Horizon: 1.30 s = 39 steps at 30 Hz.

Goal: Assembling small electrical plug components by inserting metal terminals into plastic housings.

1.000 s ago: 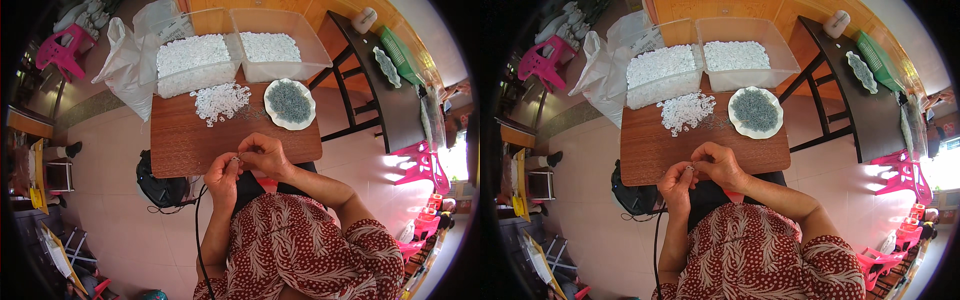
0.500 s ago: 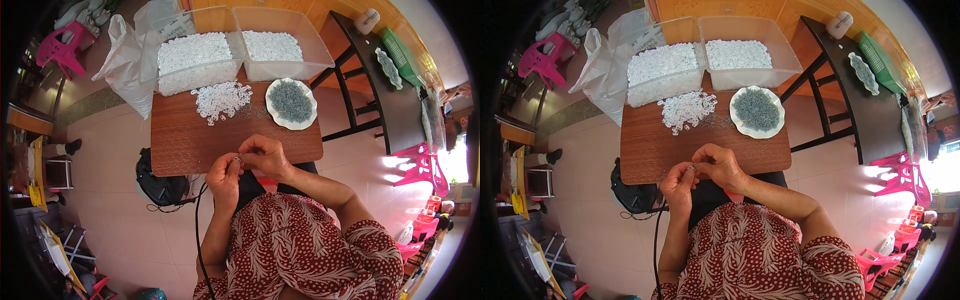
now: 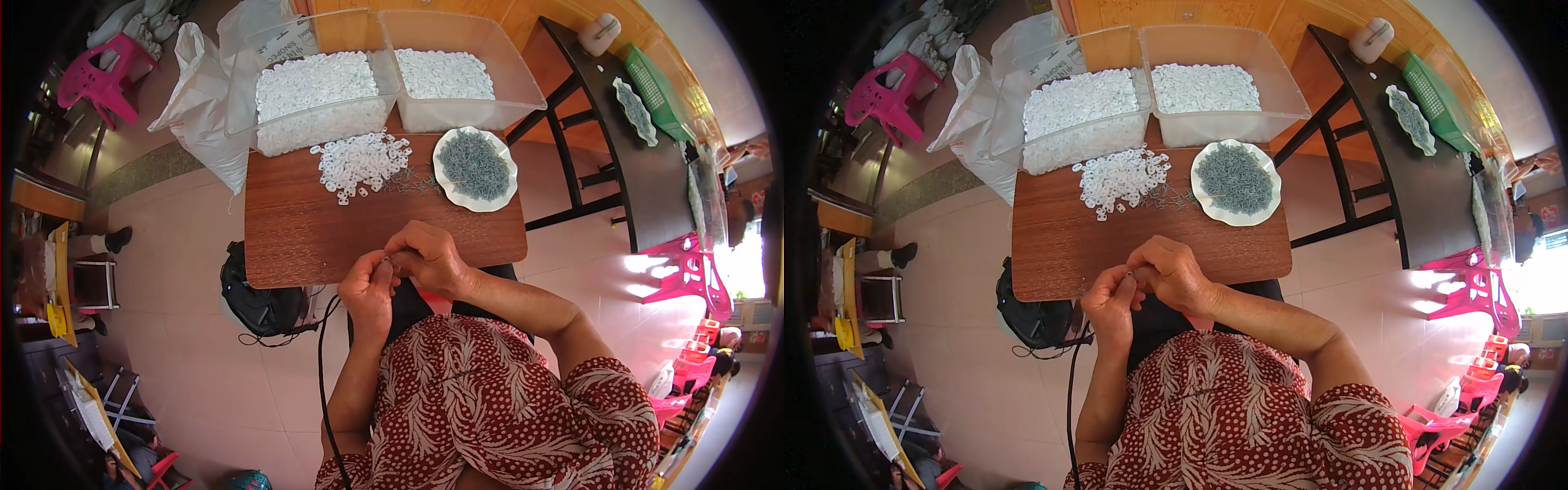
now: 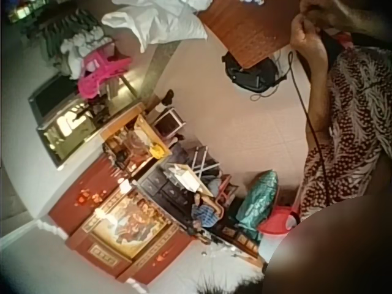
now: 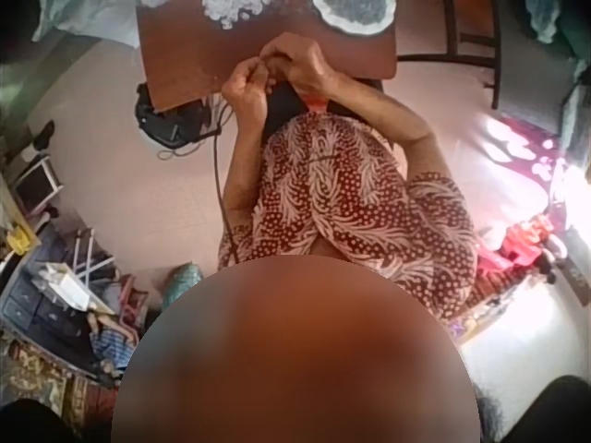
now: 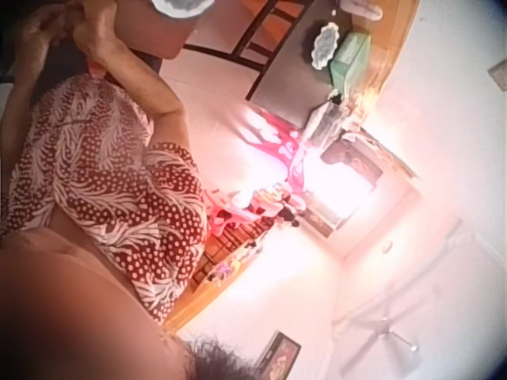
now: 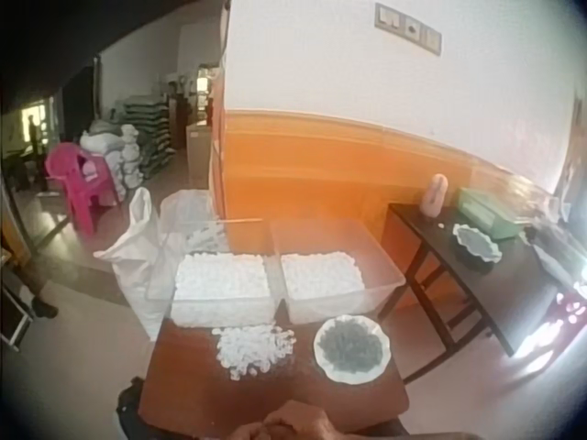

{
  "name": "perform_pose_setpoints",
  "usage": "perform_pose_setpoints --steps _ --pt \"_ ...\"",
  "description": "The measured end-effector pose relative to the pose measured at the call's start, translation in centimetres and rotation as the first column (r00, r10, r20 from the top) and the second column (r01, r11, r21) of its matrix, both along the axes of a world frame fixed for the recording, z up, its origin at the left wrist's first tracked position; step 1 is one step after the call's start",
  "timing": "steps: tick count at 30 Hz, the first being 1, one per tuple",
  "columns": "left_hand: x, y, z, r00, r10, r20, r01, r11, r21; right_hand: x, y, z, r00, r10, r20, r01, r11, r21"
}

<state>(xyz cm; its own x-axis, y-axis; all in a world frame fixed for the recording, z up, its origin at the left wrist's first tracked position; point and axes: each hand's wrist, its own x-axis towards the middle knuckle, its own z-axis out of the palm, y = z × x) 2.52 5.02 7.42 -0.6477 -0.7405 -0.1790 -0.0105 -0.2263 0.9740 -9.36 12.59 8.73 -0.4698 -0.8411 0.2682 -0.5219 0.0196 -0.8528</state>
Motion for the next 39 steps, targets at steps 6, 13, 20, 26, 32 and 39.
perform_pose_setpoints --steps 6,13,20,26,32,39 --pt "-0.3 -0.5 -0.3 0.995 0.055 -0.085 -0.042 0.988 0.146 -0.2 0.0 -0.8 0.886 -0.011 0.464 -0.044 0.993 0.108" --pt "-0.4 -0.3 -0.3 0.997 0.042 -0.069 -0.032 0.99 0.141 -0.6 -0.3 -1.0 0.999 0.036 0.038 -0.04 0.995 0.096" --pt "-0.4 0.0 -1.2 1.0 0.017 0.024 -0.017 1.0 0.016 -0.6 -0.5 -2.1 1.0 0.024 0.006 -0.025 0.993 0.118" --pt "-0.8 0.0 -2.0 0.998 0.048 0.049 -0.046 0.998 -0.041 -1.0 -1.2 -2.4 0.997 0.066 -0.048 -0.056 0.983 0.173" --pt "-1.0 -0.6 -2.9 0.997 0.076 0.0 -0.075 0.986 0.151 -1.4 -2.3 -3.0 0.997 0.072 0.015 -0.073 0.95 0.303" --pt "-1.5 -2.6 -4.5 0.989 0.15 0.004 -0.148 0.967 0.206 -2.0 -4.8 -3.6 0.99 0.14 0.022 -0.139 0.928 0.347"
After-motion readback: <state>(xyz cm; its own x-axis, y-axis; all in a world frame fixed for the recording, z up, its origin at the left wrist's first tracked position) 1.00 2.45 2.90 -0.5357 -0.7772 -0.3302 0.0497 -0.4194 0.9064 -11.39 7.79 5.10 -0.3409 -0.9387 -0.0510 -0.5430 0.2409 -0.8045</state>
